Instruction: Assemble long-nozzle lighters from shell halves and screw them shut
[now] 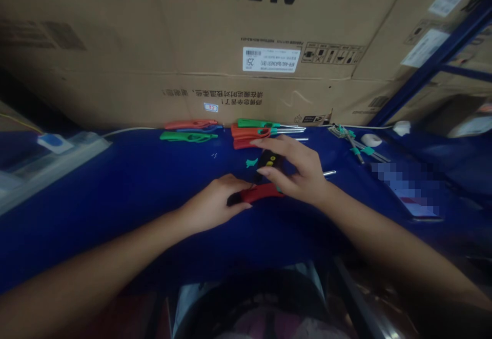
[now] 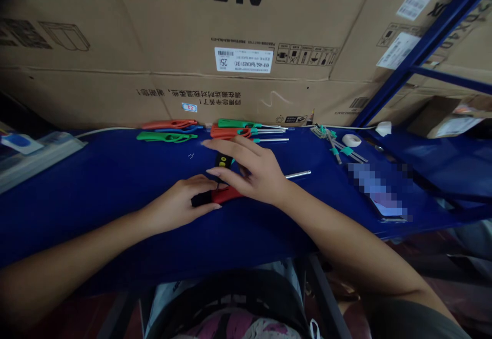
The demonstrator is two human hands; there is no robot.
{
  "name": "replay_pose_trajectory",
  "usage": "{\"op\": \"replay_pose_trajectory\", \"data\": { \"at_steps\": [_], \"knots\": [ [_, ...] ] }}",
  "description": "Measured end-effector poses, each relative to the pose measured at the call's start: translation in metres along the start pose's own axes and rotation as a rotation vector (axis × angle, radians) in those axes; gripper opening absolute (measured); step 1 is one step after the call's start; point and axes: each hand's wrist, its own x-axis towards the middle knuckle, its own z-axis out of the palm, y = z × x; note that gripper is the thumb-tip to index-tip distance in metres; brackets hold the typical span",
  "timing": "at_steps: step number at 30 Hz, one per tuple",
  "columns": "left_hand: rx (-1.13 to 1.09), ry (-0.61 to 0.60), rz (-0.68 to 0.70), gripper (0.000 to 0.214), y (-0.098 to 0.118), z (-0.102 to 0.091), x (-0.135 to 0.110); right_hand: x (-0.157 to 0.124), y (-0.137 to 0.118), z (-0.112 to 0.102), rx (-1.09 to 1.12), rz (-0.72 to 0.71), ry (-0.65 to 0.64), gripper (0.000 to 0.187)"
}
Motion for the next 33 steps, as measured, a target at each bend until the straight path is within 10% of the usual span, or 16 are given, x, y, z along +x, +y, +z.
{"op": "replay_pose_trajectory", "data": {
  "at_steps": [4,11,16,22,27,33],
  "knots": [
    [0.01,-0.005,-0.005,0.033,0.0001,-0.0002,0.0003,0.0002,-0.0042,0.0011,0.162,0.148,-0.15,0.05],
    [0.006,0.01,0.041,0.035,-0.0034,0.0019,-0.0007,-0.0042,-0.0002,0.0025,-0.157,-0.019,0.026,0.034],
    [0.007,0.01,0.0,0.035,-0.0013,0.0015,-0.0002,-0.0017,-0.003,0.0008,0.124,0.172,-0.119,0.044],
    [0.0,0.017,0.002,0.036,0.0001,0.0007,0.0002,-0.0007,-0.003,-0.0019,-0.156,-0.048,0.115,0.028],
    [0.006,0.018,0.01,0.033,-0.0006,0.0008,-0.0004,0.001,-0.0066,-0.0031,0.096,0.101,-0.119,0.044],
    [0.001,0.005,-0.004,0.035,-0.002,0.0009,-0.0008,0.0009,-0.0064,-0.0006,-0.142,-0.032,0.08,0.03]
  ]
}}
